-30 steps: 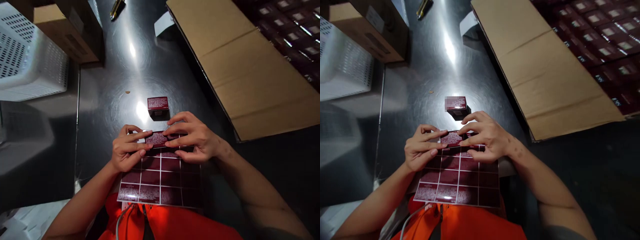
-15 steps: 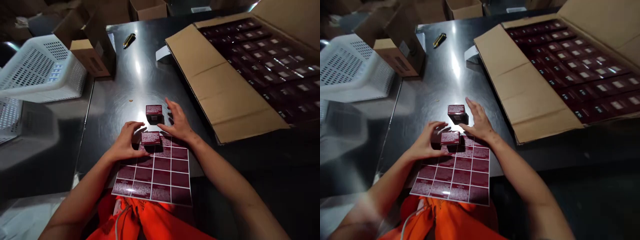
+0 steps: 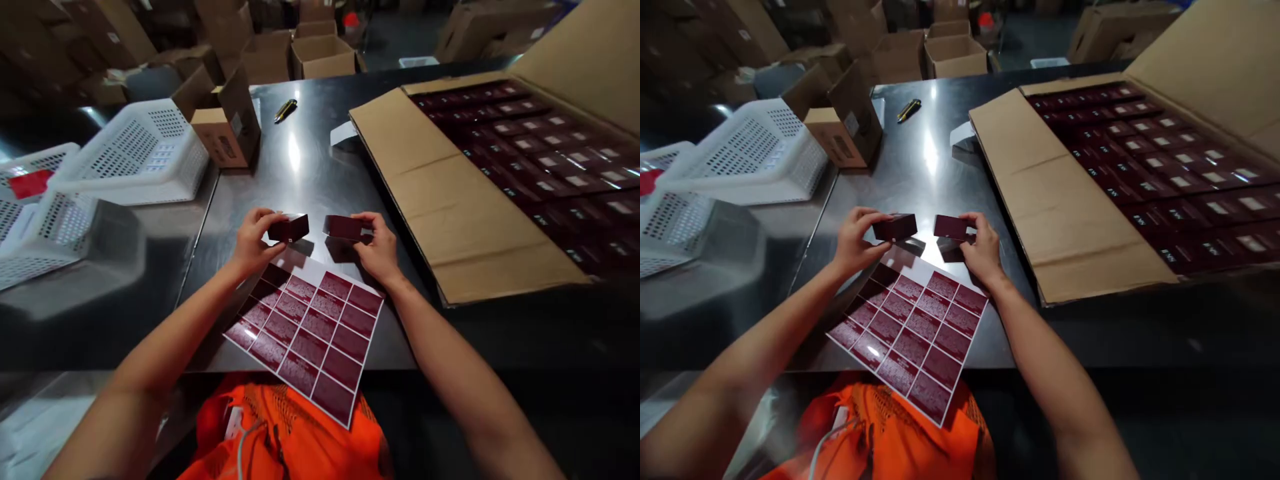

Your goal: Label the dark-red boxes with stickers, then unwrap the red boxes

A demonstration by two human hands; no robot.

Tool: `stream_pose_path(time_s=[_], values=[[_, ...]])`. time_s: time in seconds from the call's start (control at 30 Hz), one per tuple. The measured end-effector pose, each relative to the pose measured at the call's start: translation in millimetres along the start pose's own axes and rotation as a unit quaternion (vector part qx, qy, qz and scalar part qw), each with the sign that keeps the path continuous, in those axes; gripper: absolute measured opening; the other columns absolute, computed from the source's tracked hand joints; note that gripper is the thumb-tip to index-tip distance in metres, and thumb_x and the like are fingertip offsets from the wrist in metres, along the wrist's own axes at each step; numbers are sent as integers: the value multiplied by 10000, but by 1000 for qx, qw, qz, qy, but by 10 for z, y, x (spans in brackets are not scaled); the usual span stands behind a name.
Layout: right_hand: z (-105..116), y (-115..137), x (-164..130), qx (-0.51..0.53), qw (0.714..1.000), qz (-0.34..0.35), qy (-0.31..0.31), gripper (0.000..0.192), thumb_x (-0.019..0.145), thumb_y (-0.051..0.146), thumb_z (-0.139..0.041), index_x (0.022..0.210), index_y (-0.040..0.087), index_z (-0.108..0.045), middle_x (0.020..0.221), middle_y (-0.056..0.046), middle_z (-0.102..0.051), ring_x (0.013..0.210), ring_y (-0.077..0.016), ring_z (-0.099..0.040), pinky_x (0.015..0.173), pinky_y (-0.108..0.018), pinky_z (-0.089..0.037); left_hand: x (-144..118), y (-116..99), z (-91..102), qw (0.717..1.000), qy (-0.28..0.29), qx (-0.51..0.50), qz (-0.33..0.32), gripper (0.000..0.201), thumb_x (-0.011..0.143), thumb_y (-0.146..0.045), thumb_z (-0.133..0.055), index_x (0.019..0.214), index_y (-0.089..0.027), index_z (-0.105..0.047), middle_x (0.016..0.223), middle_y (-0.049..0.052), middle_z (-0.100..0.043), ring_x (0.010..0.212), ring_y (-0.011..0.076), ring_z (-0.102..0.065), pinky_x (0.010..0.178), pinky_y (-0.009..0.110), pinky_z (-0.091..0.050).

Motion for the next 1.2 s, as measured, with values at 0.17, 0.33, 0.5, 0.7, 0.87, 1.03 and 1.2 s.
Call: stream_pose_path(time_s=[0.17, 0.33, 0.5, 0.7, 0.87, 1.03, 1.2], values=[[48, -67, 19, -59, 997, 56, 16, 425, 657, 100, -544, 1059, 234, -566, 1261, -125, -612, 1224, -290, -587, 1003, -497, -547, 97, 140, -473, 999, 34, -21, -26, 413, 708, -172, -804, 1096, -263, -695, 1108, 88, -635, 1082, 291, -620, 993, 529, -521], [41, -88, 15, -98, 987, 51, 114, 537, 588, 141, -638, 1109, 233, -547, 1360, -142, -533, 1289, -327, -546, 1040, -498, -523, 79, 285, -555, 994, 83, -66, 7, 919, 557, -457, -954, 1357, -233, -561, 1440, 182, -505, 1340, 384, -512, 1124, 582, -445], [-19, -68, 12, -104, 988, 40, 110, 626, 659, 223, -718, 1259, 202, -542, 1277, -128, -600, 1176, -293, -618, 1030, -474, -530, 94, 427, -609, 977, 154, -143, 41, 922, 716, -445, -859, 1497, -209, -427, 1464, 195, -540, 1386, 390, -502, 1168, 584, -395], [-78, -99, -12, -59, 992, 6, 114, 705, 672, 392, -865, 1288, 226, -565, 1301, -118, -648, 1182, -289, -647, 1037, -478, -535, 126, 389, -644, 977, 146, -145, 59, 873, 642, -393, -913, 1411, -205, -546, 1262, 151, -675, 1215, 364, -621, 1090, 577, -465], [-66, -142, -15, 36, 991, -56, 112, 777, 641, 404, -892, 1310, 237, -534, 1310, -114, -651, 1180, -274, -660, 1057, -463, -526, 56, 403, -647, 939, 138, -282, 137, 797, 717, -362, -844, 1429, -244, -508, 1309, 138, -662, 1203, 327, -651, 1059, 531, -514], [102, -210, 21, 9, 996, -83, -4, 769, 634, 500, -870, 1273, 252, -520, 1202, -89, -666, 1062, -280, -676, 963, -494, -558, 31, 465, -621, 831, 86, -480, 268, 720, 750, -436, -820, 1376, -235, -525, 1064, 67, -725, 978, 230, -725, 873, 377, -609], [269, -247, 36, -214, 974, -19, -74, 663, 665, 437, -847, 1219, 208, -565, 1212, -132, -619, 1123, -324, -606, 1024, -553, -490, 52, 399, -587, 727, 45, -578, 366, 545, 744, -494, -826, 1173, -202, -659, 1033, 59, -742, 895, 198, -735, 757, 296, -622]])
Point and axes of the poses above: each hand's wrist, its own x-axis towards the middle knuckle, its own z-axis out of the back of the hand, y = z × x, the point moved 4 cm from there along x, towards the middle knuckle
